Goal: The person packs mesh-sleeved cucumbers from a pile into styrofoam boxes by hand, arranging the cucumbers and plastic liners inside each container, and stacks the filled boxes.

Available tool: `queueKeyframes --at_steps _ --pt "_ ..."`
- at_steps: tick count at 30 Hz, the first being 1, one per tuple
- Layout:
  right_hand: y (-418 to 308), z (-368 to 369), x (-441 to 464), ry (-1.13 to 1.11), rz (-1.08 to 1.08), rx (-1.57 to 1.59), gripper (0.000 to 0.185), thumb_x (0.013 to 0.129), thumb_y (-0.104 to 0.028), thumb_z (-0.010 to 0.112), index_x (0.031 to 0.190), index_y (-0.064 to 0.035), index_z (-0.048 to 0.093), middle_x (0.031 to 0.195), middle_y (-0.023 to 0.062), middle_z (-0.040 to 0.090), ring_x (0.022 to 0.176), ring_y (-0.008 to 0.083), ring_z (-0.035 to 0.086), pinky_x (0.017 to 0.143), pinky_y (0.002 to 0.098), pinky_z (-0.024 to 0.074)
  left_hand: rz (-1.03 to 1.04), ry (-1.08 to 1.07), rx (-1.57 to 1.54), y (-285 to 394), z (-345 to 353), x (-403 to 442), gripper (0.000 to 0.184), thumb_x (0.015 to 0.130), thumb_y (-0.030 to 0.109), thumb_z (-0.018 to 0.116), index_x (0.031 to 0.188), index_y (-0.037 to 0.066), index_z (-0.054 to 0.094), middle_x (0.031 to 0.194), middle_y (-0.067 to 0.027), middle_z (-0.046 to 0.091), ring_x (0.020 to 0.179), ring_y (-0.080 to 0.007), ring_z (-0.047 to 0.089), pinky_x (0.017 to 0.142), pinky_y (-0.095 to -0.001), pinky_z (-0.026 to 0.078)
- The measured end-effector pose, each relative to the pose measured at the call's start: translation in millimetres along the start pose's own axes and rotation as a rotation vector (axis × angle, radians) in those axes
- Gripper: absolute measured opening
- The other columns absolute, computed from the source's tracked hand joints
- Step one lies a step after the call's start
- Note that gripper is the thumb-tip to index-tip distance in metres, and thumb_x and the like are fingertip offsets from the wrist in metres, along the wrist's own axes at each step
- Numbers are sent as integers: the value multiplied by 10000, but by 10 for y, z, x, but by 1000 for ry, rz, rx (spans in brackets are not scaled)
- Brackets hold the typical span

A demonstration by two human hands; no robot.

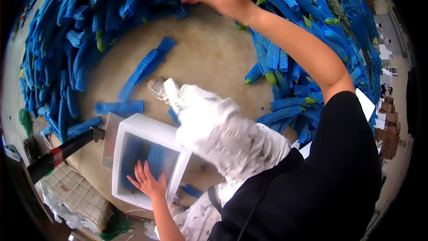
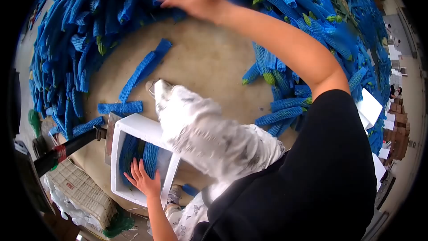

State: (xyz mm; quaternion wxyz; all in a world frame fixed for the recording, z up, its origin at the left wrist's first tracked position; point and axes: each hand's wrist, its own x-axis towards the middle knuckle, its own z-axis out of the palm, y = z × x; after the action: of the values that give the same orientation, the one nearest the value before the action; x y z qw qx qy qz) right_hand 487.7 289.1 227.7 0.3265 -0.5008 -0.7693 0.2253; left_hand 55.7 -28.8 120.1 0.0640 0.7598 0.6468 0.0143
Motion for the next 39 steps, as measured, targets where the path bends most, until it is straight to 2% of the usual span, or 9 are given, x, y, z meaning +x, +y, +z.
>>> queueKeyframes --at_steps 2,3,7,12,17,25,27,31,39 --pt "1045 -630 -495 402 247 -551 253 818 -138 650 1048 -36 620 989 79 651 894 170 620 794 293 510 67 -31 -42 211 -27 289 686 640 210 715 1266 87 465 1359 -130 448 1267 -299 414 1117 -561 145" --pt "1923 -780 -1027 477 454 -334 239 742 -205 660 923 -52 638 923 112 673 852 245 649 743 340 515 179 -77 -9 305 -32 450 655 648 201 708 1245 69 474 1336 -144 461 1254 -312 421 1116 -558 156" --pt "2155 -668 -2514 329 1433 -654 768 636 -477 757 1258 -123 479 1229 181 531 1136 354 515 932 426 431 172 -155 -41 210 321 542 486 684 113 634 1143 35 496 1187 -205 515 1121 -385 469 1033 -555 271" --pt "2231 30 -2467 -10 1637 -988 1099 580 -587 768 1454 -290 171 1384 240 309 1218 440 375 946 559 348 27 -112 -142 307 343 532 353 707 136 613 1035 22 548 1168 -209 532 1065 -383 493 984 -523 317" --pt "2250 -275 -2541 -41 1685 -845 1054 585 -593 749 1441 -372 176 1391 251 311 1212 439 388 949 546 354 87 -219 -4 303 411 550 229 724 115 593 926 9 616 1155 -210 544 994 -389 501 950 -509 339" --pt "1724 -586 -3587 115 1192 -730 672 611 -306 720 1214 -95 511 1271 240 495 1094 393 535 908 401 457 178 18 -125 243 281 291 593 696 69 648 1273 108 517 1440 -120 354 1364 -343 269 1110 -605 101" --pt "1022 -610 -3347 78 1265 -265 671 603 -247 711 1209 -43 508 1202 200 552 1067 317 570 915 354 452 50 -154 -31 159 155 69 684 707 78 652 1356 125 441 1467 -109 325 1374 -321 261 1108 -610 73" --pt "361 -330 -2356 66 642 177 592 741 -160 726 1267 -20 494 1103 101 606 1026 190 577 910 284 439 -17 -290 -33 -63 115 50 721 720 37 632 1381 217 406 1464 -56 342 1358 -283 299 1090 -639 90" --pt "-1987 1050 -174 -1156 -430 -58 489 821 -294 677 1243 -88 543 1094 155 632 915 301 644 831 383 504 -98 -258 -192 -561 -7 -368 822 754 198 695 1456 243 268 1514 -15 245 1405 -215 199 1134 -555 77"
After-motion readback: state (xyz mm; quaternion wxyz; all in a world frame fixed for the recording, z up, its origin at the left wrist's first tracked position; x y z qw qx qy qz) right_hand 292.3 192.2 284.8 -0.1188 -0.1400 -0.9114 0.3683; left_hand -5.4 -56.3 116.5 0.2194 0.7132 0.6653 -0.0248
